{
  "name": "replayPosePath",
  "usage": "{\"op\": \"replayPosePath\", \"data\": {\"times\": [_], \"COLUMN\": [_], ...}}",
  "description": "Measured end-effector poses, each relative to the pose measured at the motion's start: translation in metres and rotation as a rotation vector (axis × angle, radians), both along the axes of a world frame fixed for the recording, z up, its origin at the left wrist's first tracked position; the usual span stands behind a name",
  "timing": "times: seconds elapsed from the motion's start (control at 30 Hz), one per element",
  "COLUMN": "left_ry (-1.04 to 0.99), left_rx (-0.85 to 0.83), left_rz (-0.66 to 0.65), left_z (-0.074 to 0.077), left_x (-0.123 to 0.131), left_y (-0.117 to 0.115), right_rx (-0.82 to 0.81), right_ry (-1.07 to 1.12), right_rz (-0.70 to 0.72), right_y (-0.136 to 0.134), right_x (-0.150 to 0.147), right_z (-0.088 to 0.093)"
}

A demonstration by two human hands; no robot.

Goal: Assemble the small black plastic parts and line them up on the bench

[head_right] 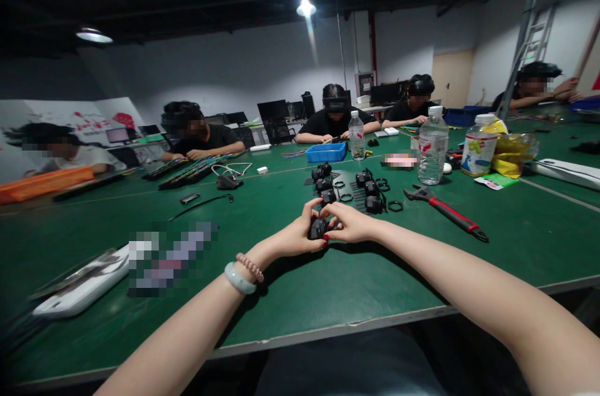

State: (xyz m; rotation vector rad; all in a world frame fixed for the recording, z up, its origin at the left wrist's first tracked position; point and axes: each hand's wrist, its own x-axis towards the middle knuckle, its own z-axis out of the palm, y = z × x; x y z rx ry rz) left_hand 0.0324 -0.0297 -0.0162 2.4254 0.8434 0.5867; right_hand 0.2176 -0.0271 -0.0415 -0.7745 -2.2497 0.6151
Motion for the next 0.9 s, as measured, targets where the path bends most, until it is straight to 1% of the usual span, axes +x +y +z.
{"op": "replayPosePath", "data": {"times": [0.43, 0.7, 0.9], "left_ry": [0.012, 0.01, 0.008], "left_rx": [0.009, 0.026, 0.031], "left_rz": [-0.002, -0.007, -0.011], "left_z": [0.0001, -0.0023, -0.0019], "left_x": [0.0001, 0.0001, 0.0004], "left_y": [0.0005, 0.0026, 0.003], "right_rx": [0.055, 0.083, 0.082], "right_ry": [-0.046, -0.072, -0.076], "right_rz": [-0.035, -0.06, -0.064], "right_y": [0.004, 0.0053, 0.0044], "right_x": [0.0006, 0.0011, 0.0008], "right_z": [-0.0023, -0.0024, -0.0011]}}
